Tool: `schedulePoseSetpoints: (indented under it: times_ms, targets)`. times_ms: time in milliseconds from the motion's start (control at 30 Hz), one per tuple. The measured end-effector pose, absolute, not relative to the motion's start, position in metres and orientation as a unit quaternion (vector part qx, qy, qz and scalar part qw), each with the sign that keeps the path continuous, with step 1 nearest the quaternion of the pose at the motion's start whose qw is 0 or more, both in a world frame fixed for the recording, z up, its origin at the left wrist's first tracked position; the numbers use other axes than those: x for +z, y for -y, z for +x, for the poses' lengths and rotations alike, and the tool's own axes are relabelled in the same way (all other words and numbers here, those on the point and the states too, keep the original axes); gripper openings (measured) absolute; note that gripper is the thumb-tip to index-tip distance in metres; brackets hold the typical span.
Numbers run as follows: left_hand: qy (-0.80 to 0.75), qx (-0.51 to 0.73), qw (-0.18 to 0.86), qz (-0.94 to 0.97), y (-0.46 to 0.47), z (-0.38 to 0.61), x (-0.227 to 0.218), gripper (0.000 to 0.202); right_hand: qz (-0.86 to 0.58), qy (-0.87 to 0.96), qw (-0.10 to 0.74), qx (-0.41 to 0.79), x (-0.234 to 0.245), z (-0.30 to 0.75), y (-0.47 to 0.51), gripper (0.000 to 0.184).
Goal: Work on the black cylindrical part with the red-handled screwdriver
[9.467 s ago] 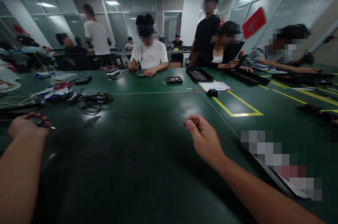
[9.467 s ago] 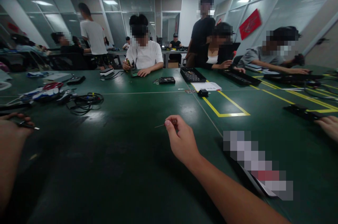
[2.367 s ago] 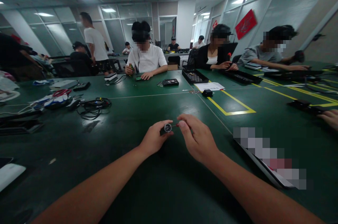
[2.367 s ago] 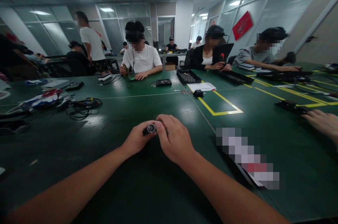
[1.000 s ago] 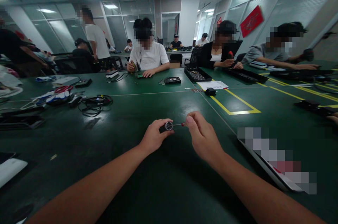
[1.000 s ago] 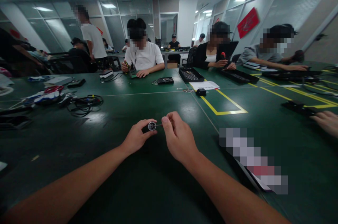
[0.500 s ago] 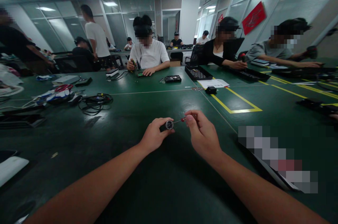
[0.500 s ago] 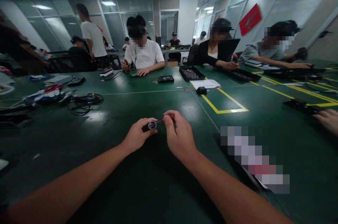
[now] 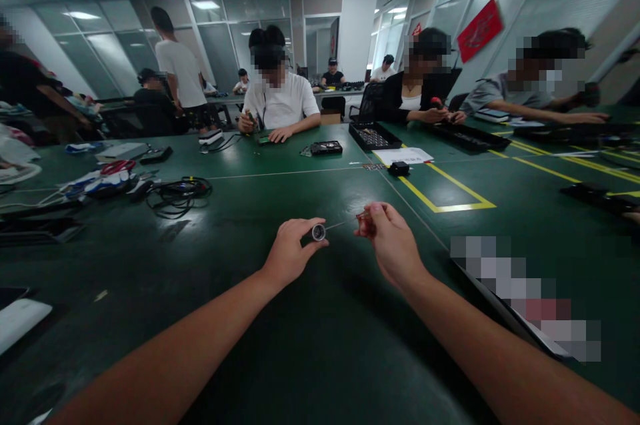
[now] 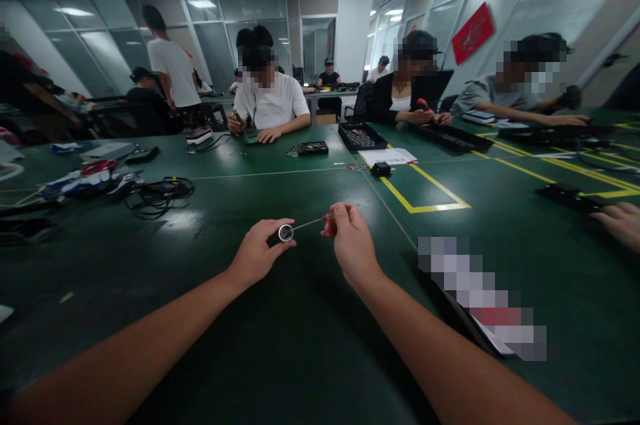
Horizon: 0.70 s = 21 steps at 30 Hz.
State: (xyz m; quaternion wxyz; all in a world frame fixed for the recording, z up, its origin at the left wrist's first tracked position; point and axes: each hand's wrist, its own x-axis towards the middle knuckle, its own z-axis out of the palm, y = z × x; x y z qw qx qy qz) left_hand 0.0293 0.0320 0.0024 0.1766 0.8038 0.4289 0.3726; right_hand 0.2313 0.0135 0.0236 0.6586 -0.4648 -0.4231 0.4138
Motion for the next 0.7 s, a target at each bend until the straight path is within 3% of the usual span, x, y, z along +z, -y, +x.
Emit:
schedulePoseSetpoints:
  times_ms: [433, 700]
  targets:
    - [-0.434, 0.367, 0.208, 0.796, -0.031, 0.029, 0.000, 0.045, -0.496, 0.567, 0.602, 0.266, 0.029, 0.225, 0.002, 0.022]
    - [-0.441, 0.373, 0.224, 0.785, -0.033, 0.029, -0.002, 0.045, -0.428, 0.641, 0.558, 0.306, 0.033, 0.224, 0.016, 0.028]
